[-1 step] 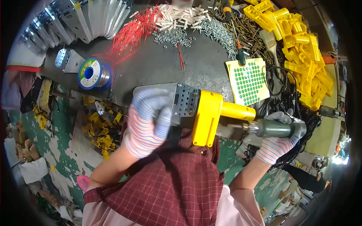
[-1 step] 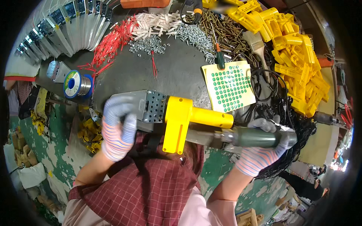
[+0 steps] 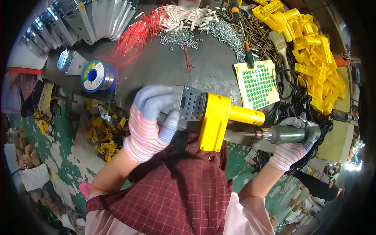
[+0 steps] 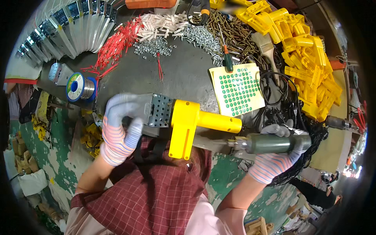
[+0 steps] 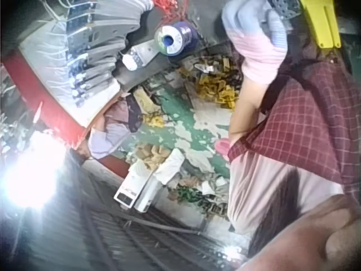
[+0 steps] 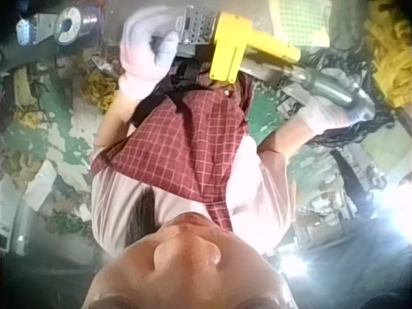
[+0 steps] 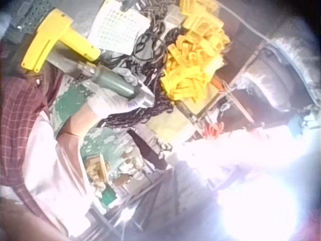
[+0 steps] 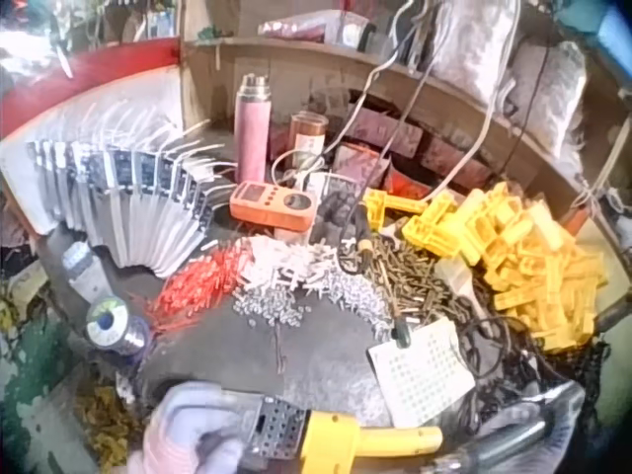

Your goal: Manually assemble and solder components within a yellow plastic housing using a soldering iron and screwdriver.

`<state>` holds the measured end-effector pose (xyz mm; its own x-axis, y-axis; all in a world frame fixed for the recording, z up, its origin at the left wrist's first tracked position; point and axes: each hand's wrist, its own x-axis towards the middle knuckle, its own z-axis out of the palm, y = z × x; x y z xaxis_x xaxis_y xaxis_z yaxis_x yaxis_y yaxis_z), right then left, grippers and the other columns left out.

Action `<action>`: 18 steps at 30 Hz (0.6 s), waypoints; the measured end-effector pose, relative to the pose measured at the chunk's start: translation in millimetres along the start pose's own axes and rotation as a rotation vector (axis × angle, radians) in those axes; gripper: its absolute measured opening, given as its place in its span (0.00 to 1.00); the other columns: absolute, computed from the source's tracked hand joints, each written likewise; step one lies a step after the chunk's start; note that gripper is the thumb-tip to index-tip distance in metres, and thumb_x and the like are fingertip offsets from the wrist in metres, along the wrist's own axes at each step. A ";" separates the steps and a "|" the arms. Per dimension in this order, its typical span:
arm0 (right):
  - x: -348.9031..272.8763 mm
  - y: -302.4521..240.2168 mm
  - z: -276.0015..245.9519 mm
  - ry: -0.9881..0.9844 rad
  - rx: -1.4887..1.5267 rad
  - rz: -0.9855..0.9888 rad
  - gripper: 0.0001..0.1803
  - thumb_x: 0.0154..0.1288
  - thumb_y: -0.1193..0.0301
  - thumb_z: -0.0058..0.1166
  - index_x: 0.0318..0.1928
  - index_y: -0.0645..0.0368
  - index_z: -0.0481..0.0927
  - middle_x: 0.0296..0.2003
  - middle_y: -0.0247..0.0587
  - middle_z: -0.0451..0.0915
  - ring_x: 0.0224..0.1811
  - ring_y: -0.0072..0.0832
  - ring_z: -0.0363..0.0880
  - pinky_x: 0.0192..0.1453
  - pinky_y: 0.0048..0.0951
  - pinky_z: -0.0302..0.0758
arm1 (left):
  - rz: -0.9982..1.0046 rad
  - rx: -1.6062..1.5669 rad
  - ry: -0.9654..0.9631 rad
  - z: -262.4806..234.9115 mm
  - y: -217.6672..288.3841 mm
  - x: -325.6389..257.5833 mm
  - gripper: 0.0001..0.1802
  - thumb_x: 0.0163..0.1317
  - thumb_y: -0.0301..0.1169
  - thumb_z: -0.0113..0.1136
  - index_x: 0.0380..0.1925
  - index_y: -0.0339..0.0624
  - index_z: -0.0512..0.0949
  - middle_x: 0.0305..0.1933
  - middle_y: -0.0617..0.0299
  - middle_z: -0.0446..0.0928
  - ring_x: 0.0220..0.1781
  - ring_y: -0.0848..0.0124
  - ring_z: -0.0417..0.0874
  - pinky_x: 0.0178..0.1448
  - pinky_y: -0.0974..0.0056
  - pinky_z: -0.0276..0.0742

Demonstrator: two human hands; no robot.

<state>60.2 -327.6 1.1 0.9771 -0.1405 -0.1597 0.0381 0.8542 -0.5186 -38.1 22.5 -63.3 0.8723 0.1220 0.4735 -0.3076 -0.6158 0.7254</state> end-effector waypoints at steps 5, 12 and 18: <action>1.6 -24.1 20.1 -0.106 -0.387 0.114 0.22 0.64 0.64 0.54 0.56 0.62 0.74 0.42 0.44 0.77 0.45 0.36 0.76 0.55 0.41 0.76 | 0.152 0.352 -0.401 2.9 7.8 36.3 0.42 0.40 0.41 0.69 0.61 0.45 0.72 0.59 0.52 0.72 0.61 0.50 0.71 0.68 0.48 0.64; 29.1 -37.6 20.3 0.040 -1.083 0.044 0.22 0.65 0.67 0.54 0.59 0.59 0.73 0.39 0.33 0.79 0.41 0.23 0.81 0.44 0.26 0.77 | 0.082 0.307 -0.289 -42.8 3.2 19.1 0.38 0.39 0.33 0.74 0.56 0.45 0.73 0.55 0.53 0.74 0.54 0.50 0.77 0.58 0.51 0.74; 94.5 -14.4 -17.8 -0.172 -2.188 -0.411 0.44 0.56 0.49 0.63 0.66 0.65 0.67 0.45 0.64 0.82 0.49 0.53 0.82 0.53 0.43 0.78 | -0.053 0.096 -0.202 -69.6 -3.4 -18.5 0.45 0.39 0.29 0.81 0.60 0.43 0.68 0.56 0.50 0.72 0.56 0.54 0.77 0.59 0.57 0.75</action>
<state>148.3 -362.0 -21.5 0.9871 0.0249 0.1582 0.0809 -0.9301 -0.3583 -79.6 76.5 -39.7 0.9476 0.0040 0.3194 -0.2300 -0.6850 0.6912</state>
